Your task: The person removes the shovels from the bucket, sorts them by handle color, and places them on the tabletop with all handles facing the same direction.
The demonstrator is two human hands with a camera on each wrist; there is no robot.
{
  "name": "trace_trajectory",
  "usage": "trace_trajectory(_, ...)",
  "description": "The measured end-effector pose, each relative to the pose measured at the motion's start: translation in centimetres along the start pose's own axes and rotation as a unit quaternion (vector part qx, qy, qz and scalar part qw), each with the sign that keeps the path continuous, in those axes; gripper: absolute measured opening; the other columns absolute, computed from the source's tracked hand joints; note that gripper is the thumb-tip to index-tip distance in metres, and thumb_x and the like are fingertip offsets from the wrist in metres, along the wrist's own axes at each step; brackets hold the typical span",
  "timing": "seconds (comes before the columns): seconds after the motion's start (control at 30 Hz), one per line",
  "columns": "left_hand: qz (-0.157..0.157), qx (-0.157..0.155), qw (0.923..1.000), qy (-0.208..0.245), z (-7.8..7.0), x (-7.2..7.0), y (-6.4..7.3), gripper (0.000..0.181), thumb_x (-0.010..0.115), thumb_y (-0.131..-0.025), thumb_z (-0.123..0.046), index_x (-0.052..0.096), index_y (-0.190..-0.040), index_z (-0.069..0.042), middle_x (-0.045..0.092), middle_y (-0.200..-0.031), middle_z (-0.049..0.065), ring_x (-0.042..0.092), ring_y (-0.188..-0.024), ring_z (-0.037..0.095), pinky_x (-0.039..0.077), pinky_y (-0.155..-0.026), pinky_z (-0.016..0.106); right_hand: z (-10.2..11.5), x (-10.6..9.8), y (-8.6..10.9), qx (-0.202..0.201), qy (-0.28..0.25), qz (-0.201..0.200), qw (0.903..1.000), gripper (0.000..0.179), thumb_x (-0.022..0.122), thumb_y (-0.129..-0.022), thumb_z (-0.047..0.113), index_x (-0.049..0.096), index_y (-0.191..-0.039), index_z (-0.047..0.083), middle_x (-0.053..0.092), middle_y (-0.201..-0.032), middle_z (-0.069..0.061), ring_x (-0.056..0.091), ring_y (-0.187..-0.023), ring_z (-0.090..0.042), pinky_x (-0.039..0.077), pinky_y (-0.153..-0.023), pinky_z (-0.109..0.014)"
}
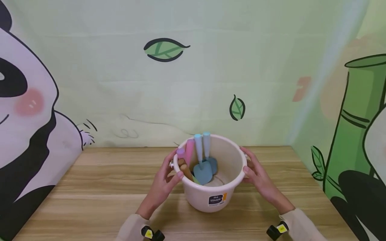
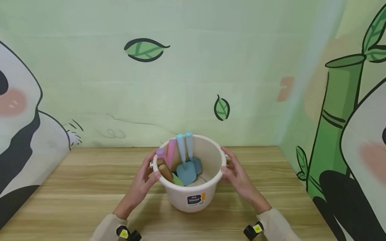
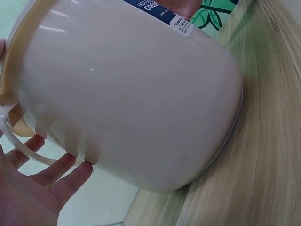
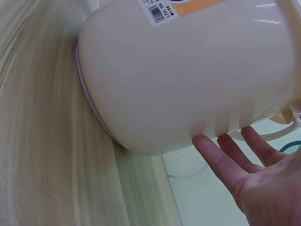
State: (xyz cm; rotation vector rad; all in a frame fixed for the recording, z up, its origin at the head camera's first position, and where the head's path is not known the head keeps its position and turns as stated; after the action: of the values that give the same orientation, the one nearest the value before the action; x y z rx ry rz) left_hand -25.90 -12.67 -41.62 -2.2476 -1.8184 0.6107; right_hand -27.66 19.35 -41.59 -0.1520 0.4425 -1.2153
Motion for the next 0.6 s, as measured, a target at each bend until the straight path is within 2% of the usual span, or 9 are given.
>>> trace_trajectory(0.27,-0.010,0.008,0.9999,-0.010,0.0,-1.0,0.4,0.066,0.061,-0.102,-0.022,0.031,-0.160,-0.033,0.035,-0.161,0.004,0.045,-0.137,0.046,0.050,-0.100,0.058,-0.3,1.0,-0.8,0.012,-0.016,0.006,0.9998,0.060,0.045,-0.108,0.018,0.024,-0.163,0.028,0.040,-0.155,-0.026,0.048,-0.130,-0.054,0.060,-0.083,-0.050)
trace_trajectory(0.6,-0.031,0.012,0.9991,-0.026,-0.1,-2.8,1.1,0.065,0.060,-0.101,-0.018,0.032,-0.159,-0.029,0.038,-0.159,0.008,0.046,-0.137,0.047,0.048,-0.100,0.061,-0.6,2.8,-2.1,0.012,-0.046,0.035,0.9982,0.060,0.045,-0.108,0.019,0.022,-0.163,0.029,0.038,-0.156,-0.024,0.046,-0.133,-0.052,0.058,-0.085,-0.055)
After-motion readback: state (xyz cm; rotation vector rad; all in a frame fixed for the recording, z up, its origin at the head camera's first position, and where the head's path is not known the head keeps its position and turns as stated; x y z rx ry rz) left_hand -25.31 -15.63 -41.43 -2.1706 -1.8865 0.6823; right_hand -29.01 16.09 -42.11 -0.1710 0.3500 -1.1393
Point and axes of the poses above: each hand's wrist, its own y-axis away from the middle knuckle, its own x-axis out of the palm, z = x × y, the point moved 5 cm from there along -y, towards the middle knuckle
